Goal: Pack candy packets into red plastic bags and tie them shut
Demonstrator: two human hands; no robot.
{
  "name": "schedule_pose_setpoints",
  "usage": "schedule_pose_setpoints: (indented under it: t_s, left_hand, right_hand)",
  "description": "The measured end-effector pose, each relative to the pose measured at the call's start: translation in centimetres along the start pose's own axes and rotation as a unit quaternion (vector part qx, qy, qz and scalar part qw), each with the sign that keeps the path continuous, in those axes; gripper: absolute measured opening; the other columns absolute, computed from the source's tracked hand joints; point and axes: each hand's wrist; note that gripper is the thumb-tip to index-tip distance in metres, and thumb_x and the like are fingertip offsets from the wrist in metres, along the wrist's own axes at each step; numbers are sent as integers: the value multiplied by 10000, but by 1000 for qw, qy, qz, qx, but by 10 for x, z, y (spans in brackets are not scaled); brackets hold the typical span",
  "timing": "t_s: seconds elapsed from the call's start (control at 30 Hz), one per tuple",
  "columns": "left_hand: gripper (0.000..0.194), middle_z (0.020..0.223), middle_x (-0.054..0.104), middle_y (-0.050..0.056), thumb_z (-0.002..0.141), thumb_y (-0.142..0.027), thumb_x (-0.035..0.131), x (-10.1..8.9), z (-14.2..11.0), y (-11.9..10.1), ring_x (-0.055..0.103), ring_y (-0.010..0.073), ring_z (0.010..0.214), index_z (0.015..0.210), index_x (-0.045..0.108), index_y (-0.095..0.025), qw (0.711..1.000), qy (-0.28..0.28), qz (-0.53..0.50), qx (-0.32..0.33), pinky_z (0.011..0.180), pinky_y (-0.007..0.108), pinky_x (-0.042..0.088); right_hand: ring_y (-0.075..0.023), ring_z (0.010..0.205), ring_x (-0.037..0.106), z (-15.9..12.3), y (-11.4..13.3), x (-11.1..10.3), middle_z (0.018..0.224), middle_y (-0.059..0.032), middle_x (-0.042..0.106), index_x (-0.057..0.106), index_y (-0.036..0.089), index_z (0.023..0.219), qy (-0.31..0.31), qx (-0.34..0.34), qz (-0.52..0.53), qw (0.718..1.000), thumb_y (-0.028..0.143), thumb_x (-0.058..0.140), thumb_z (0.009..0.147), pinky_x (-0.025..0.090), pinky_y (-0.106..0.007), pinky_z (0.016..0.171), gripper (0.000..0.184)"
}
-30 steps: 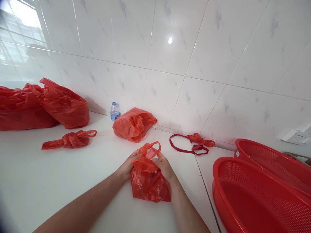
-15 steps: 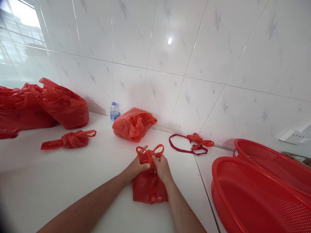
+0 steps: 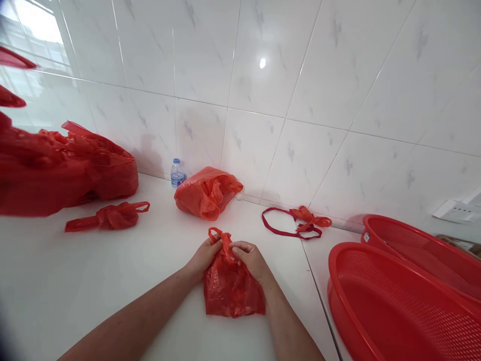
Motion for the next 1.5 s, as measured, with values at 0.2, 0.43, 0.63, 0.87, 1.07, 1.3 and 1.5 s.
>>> schedule_pose_setpoints:
  t_s: [0.2,0.43,0.63,0.87,1.07,1.3,1.5]
  left_hand:
    - [274,812,666,38,740,-338,682,-2,-1,-1,628,163,718,944,597,-176,1000,-2,-14,3,713,301,484]
    - [298,912,685,68,730,-298,685,3,-7,-7,630,174,768,999,641,-176,998,59,10,5,738,300,470]
    - [278,948,687,94,760,-334,669,6,-11,-7,625,200,833,973,674,-156,995,99,28,-2,787,320,464]
    - [230,936,648,51,799,-373,634,7,-13,-7,581,152,788,884,699,-170,988,145,55,2,747,275,447]
    - [251,1010,636,54,806,-384,625,7,-14,-7,571,172,875,920,724,-183,975,173,142,19,806,281,431]
    - [263,1045,641,63,802,-400,621,7,-14,-7,581,197,900,905,717,-178,972,177,155,17,827,314,440]
    - [266,1124,597,70,827,-418,580,6,-14,-6,565,221,1001,910,723,-210,954,182,235,50,906,350,427]
  right_hand:
    - [-137,678,583,7,-2,-3,771,26,623,574,233,1053,-24,-44,-112,992,257,713,676,466,-272,651,402]
    - [-155,629,553,13,-13,-1,679,-1,637,602,192,741,-181,-69,-295,936,235,562,679,413,-256,562,85]
    - [-135,557,517,10,-10,-1,629,3,634,574,207,669,-253,-51,-402,878,267,492,709,345,-243,519,110]
    - [-140,575,524,7,-12,-6,645,18,635,571,225,704,-273,-77,-431,857,274,537,679,330,-246,535,64]
    - [-110,491,431,14,-14,-15,568,44,561,579,198,769,-275,-57,-226,933,235,583,578,329,-242,496,194]
    - [-93,507,419,15,-5,-18,561,47,532,623,168,723,-212,-42,-127,968,237,620,549,336,-240,509,187]
    - [-83,506,436,12,-4,-19,585,47,551,622,179,830,-179,-55,-31,982,188,572,530,356,-228,516,305]
Point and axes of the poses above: each hand's wrist, its own z-axis towards the middle knuckle, its own x-axis out of the palm, y = z × x
